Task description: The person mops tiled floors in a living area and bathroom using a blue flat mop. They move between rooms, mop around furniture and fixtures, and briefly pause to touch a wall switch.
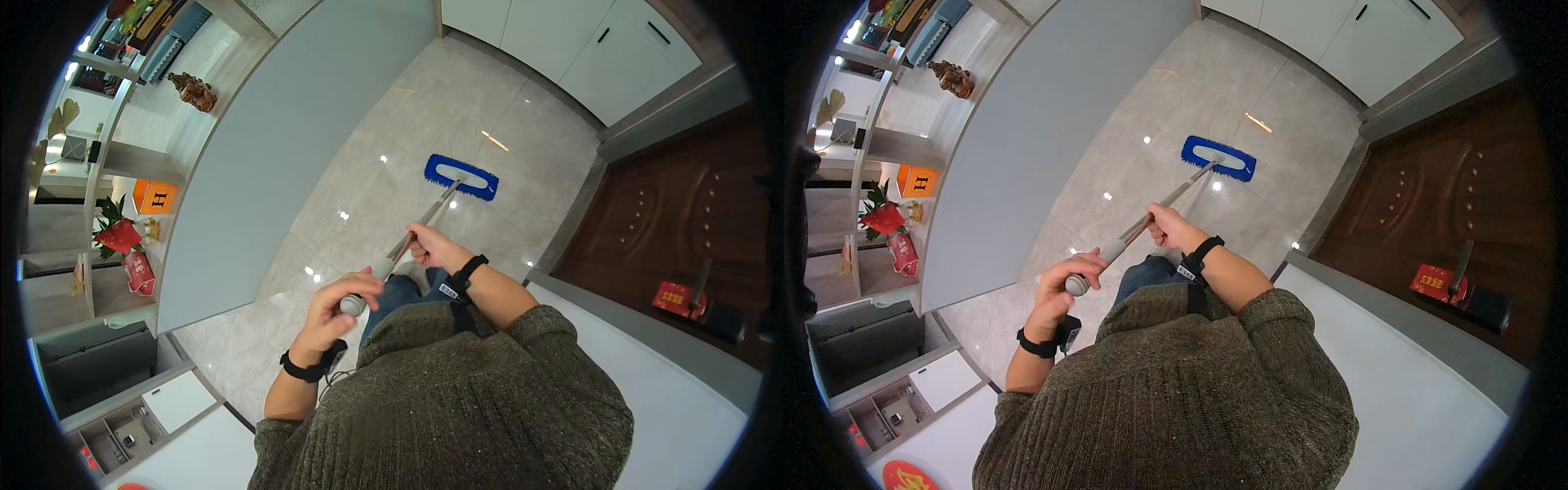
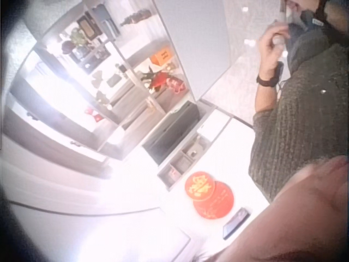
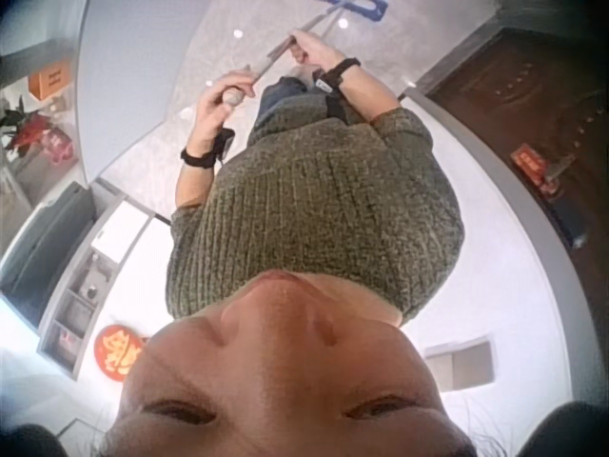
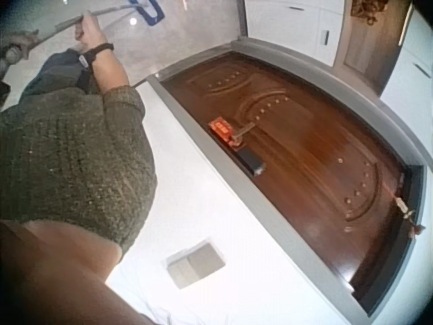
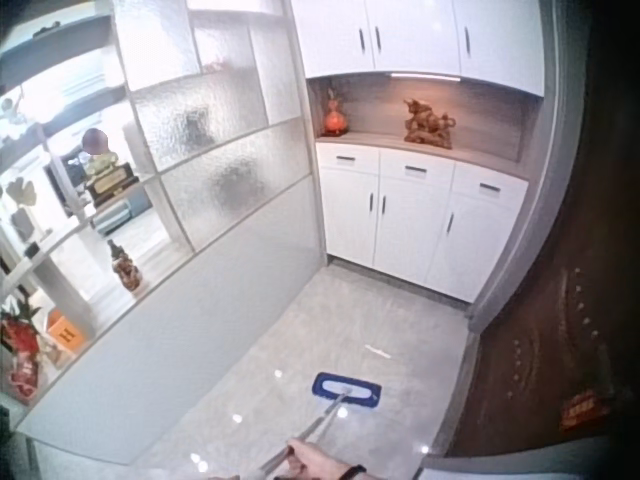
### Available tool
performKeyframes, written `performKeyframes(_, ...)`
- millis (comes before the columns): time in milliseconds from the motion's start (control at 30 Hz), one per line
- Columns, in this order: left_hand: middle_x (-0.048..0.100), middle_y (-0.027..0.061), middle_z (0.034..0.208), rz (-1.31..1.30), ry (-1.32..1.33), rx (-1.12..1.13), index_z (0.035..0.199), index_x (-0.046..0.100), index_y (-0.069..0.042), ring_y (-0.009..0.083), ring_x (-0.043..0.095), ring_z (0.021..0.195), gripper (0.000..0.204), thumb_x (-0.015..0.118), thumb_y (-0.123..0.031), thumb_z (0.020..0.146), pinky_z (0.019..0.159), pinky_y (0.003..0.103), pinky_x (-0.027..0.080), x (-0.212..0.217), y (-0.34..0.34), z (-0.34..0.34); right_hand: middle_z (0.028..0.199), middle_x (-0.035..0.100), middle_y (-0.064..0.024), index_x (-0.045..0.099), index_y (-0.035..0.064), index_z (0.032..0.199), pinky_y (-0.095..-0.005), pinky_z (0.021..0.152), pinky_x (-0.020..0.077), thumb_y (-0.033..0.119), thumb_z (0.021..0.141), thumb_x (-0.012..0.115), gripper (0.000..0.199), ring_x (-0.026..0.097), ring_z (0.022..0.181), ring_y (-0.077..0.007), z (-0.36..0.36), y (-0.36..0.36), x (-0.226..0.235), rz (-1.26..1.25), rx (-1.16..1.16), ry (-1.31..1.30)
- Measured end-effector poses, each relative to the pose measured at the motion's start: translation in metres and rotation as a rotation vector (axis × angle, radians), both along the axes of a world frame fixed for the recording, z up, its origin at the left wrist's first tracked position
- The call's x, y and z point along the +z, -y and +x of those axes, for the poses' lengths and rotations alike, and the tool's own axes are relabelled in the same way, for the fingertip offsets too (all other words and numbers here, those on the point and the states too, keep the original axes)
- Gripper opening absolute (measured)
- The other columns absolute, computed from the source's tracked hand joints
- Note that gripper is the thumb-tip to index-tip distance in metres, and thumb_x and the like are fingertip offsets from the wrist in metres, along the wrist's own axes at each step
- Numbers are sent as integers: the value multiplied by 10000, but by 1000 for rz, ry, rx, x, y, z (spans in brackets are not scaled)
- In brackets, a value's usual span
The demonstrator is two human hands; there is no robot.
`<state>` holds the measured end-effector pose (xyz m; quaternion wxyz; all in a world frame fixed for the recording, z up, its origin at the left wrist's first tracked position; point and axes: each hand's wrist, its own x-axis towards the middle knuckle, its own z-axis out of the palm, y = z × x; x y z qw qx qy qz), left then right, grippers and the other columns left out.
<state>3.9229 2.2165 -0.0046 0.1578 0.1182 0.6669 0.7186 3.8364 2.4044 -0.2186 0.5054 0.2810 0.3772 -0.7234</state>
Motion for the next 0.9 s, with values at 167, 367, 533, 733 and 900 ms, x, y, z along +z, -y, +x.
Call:
performKeyframes(167,596,16,740,-164,-53,125,991,669,-25,123,555,683,184,653,-93,820,721,280,453,-16,-28,6,525,388,18,487,118,612,-240,381,242,255,821,547,257,301,404,-86,-8,-5,2,200,99,-125)
performKeyframes(367,567,34,647,-78,-204,84,948,668,-9,133,539,644,155,646,-86,816,653,266,440,-32,-34,9,523,451,-18,484,88,573,-252,354,254,190,737,573,213,360,406,-98,-21,-12,-38,411,255,-301)
performKeyframes(533,568,44,626,-25,-212,81,884,672,-2,157,549,621,228,550,17,693,644,284,445,-51,-20,29,519,473,-46,496,48,575,-284,359,259,217,730,591,248,366,392,-126,-1,0,-48,469,275,-341)
performKeyframes(733,581,64,617,-77,-243,2,778,668,-7,167,535,597,219,487,37,662,609,281,433,-66,9,62,537,514,-83,555,13,593,-314,350,274,253,750,593,290,414,400,-154,29,18,-49,678,386,-498)
performKeyframes(900,571,74,597,-122,-247,4,742,662,-15,188,526,579,214,483,41,639,587,289,426,-65,71,111,555,537,-104,586,-3,615,-332,347,285,247,755,602,287,432,405,-175,78,81,-62,714,409,-535)
